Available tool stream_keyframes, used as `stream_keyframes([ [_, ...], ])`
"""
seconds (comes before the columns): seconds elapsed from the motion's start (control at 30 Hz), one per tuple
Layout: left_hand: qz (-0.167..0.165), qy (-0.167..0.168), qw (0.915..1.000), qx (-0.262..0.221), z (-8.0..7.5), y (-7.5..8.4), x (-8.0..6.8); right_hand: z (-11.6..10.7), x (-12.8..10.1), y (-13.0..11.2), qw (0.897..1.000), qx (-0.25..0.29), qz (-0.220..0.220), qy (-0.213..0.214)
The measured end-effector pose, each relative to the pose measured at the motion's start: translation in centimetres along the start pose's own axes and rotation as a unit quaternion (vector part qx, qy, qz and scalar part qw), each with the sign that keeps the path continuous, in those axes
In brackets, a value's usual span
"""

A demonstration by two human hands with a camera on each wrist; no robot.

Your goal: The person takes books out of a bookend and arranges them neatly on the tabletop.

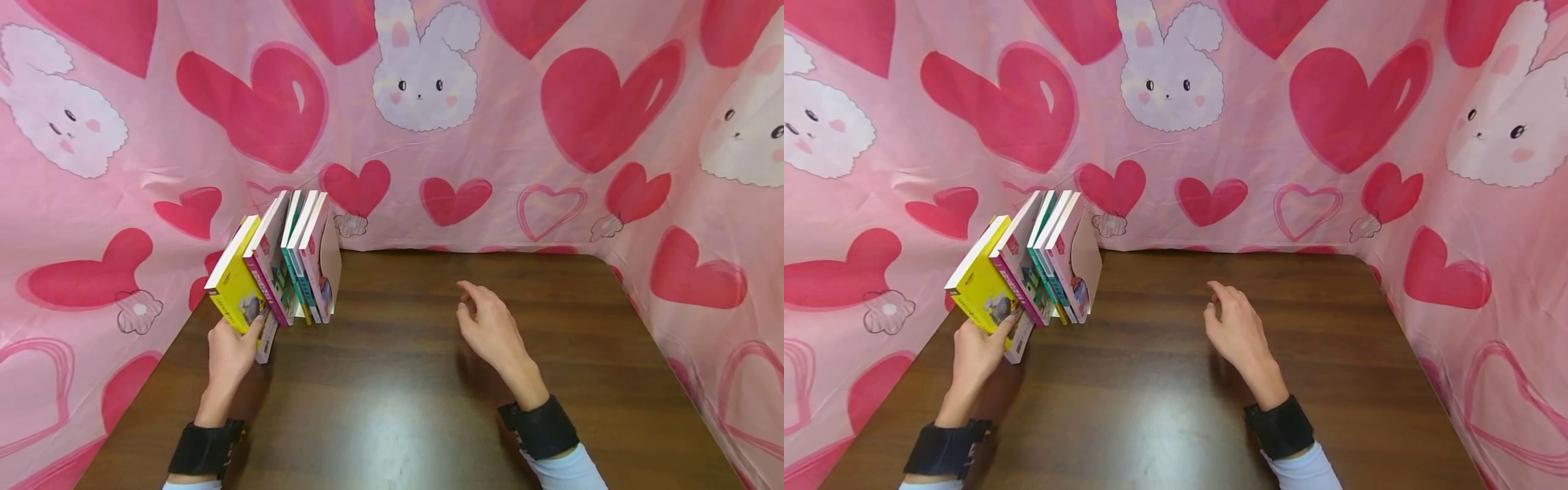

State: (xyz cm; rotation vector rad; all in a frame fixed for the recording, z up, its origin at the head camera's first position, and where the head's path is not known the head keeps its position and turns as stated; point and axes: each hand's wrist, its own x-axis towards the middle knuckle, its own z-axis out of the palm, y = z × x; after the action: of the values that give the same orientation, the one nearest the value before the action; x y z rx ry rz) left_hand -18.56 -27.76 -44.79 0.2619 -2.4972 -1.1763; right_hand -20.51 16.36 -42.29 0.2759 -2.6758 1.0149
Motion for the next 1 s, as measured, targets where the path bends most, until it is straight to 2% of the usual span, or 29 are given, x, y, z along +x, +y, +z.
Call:
stream_keyframes([
  [0.3,-0.009,0.002,0.9999,0.009,-0.7,0.2,-1.1,0.1,0.0,0.0,1.000,0.001,-0.003,0.002],
  [0.6,0.003,0.017,0.9998,0.014,-1.3,0.6,-2.3,0.1,0.1,0.0,1.000,-0.002,-0.004,0.002],
  [1.0,-0.008,0.016,0.9998,0.013,-1.6,1.3,-3.8,0.1,0.1,0.0,1.000,-0.002,-0.003,-0.001],
])
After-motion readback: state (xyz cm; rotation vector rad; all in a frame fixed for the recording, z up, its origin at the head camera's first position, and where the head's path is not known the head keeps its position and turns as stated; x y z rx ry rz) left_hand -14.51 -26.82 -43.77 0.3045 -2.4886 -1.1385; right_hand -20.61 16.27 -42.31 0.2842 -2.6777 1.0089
